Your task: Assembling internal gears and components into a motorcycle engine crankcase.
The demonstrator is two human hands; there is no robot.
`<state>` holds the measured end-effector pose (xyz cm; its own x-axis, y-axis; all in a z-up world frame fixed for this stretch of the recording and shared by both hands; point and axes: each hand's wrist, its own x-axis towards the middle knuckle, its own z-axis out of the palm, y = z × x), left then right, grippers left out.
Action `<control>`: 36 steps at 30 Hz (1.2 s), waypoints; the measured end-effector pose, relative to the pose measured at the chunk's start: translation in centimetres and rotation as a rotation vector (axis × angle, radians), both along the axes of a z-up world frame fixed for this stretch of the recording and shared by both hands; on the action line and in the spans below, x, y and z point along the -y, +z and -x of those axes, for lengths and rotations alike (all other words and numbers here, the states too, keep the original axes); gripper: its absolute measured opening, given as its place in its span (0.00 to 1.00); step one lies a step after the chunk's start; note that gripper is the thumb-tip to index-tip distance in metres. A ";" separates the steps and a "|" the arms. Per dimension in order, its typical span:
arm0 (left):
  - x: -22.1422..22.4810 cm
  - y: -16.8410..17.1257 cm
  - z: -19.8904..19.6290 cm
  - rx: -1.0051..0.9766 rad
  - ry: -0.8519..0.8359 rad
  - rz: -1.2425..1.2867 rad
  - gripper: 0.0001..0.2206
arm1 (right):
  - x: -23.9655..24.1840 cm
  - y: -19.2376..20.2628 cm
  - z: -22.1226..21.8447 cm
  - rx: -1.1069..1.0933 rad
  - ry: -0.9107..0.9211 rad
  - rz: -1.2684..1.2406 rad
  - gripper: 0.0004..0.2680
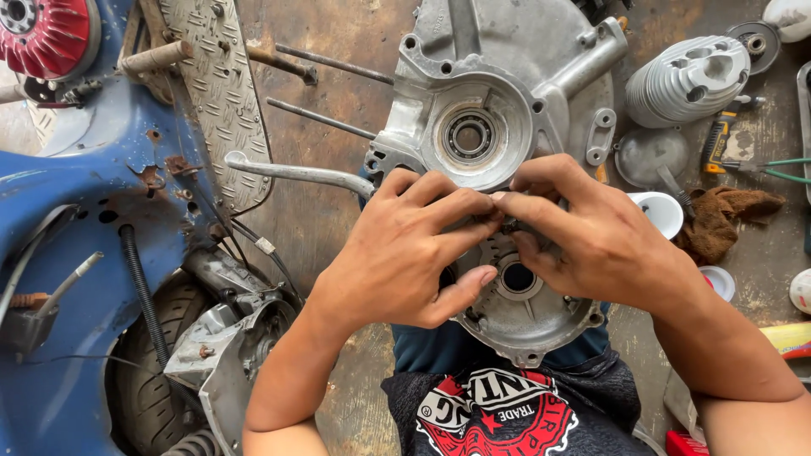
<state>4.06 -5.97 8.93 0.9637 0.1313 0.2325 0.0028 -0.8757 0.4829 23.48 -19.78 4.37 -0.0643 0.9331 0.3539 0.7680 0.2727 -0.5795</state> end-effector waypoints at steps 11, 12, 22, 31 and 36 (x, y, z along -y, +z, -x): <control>0.4 -0.6 0.6 0.051 0.057 0.090 0.17 | -0.1 0.4 -0.7 -0.064 0.071 0.035 0.15; 0.3 -0.5 0.5 0.049 0.052 0.066 0.17 | -0.2 0.4 -0.9 -0.066 0.095 0.044 0.16; -1.2 -2.5 4.1 0.283 0.297 0.381 0.30 | -0.3 0.4 -0.6 0.033 0.107 0.031 0.13; -3.9 -11.5 7.5 -0.051 0.837 -0.204 0.32 | -0.5 0.6 -0.3 0.029 0.112 0.023 0.12; -3.8 -11.2 6.4 -0.137 0.763 -0.446 0.29 | -0.5 0.7 -0.1 0.036 0.093 0.040 0.12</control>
